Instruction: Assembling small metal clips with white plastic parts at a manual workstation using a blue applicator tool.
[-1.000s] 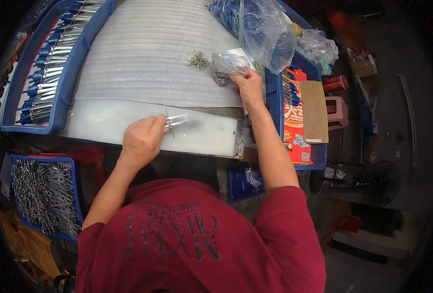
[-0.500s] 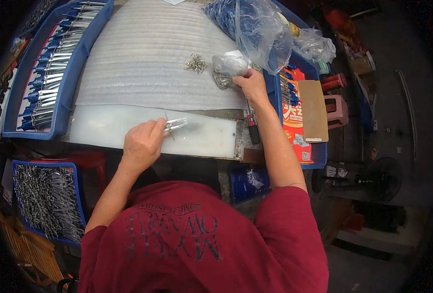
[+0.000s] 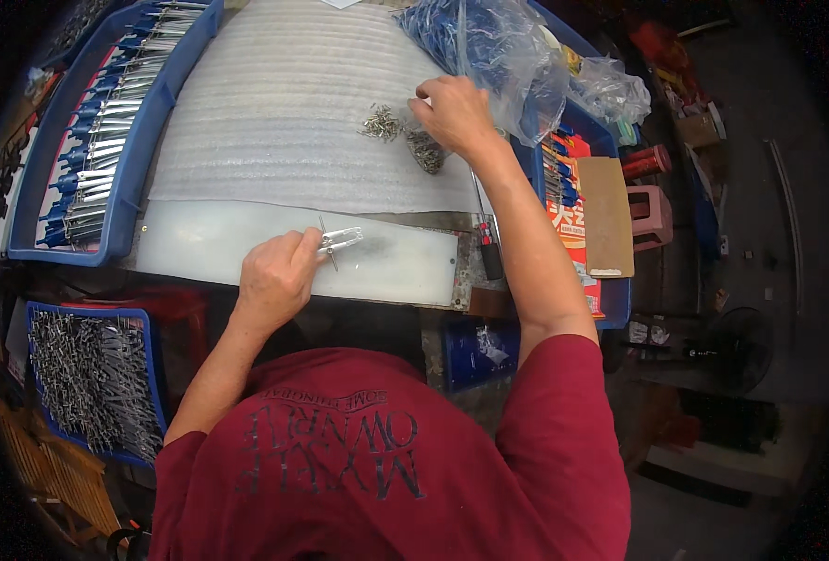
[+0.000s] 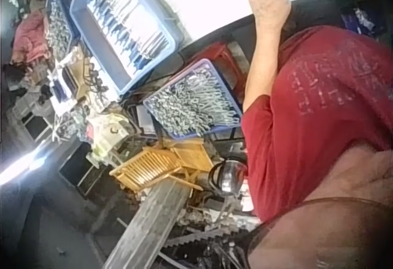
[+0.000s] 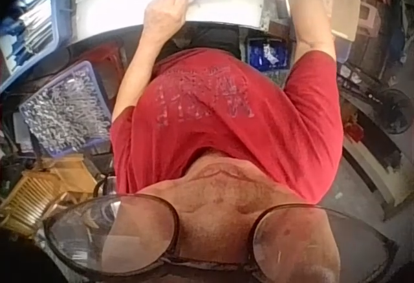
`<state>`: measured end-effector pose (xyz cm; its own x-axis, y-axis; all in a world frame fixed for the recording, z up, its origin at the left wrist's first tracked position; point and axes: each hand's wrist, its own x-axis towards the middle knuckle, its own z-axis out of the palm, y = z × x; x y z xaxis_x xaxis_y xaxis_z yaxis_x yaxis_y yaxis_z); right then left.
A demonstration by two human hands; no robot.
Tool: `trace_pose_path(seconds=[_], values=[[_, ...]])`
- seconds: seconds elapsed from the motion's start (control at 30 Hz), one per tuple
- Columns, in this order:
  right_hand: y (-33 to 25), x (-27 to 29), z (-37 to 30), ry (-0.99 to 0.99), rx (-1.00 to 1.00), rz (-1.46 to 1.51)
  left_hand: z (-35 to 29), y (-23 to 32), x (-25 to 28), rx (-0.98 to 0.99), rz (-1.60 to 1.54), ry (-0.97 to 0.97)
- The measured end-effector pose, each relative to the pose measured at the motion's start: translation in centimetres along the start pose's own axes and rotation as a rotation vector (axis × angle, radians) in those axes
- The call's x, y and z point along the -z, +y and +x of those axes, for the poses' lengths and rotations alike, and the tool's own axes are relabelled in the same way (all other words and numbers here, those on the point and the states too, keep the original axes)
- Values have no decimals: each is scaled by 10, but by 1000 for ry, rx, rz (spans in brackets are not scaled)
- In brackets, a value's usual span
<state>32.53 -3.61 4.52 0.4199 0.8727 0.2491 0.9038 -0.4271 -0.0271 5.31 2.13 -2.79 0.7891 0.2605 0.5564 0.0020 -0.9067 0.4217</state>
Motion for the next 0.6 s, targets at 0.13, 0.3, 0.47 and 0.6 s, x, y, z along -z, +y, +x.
trace_pose_path(seconds=[0.13, 0.3, 0.47, 0.6], values=[[5, -7, 15, -282, -31, -33, 1, 0, 2, -32, 63, -26], [21, -9, 14, -388, -47, 135, 0, 0, 0, -1, -1, -10], [14, -3, -2, -277, -50, 205, 0, -1, 1, 6, -2, -17], [16, -8, -21, -6, 79, 245, -1, -2, 0, 0, 4, -15]])
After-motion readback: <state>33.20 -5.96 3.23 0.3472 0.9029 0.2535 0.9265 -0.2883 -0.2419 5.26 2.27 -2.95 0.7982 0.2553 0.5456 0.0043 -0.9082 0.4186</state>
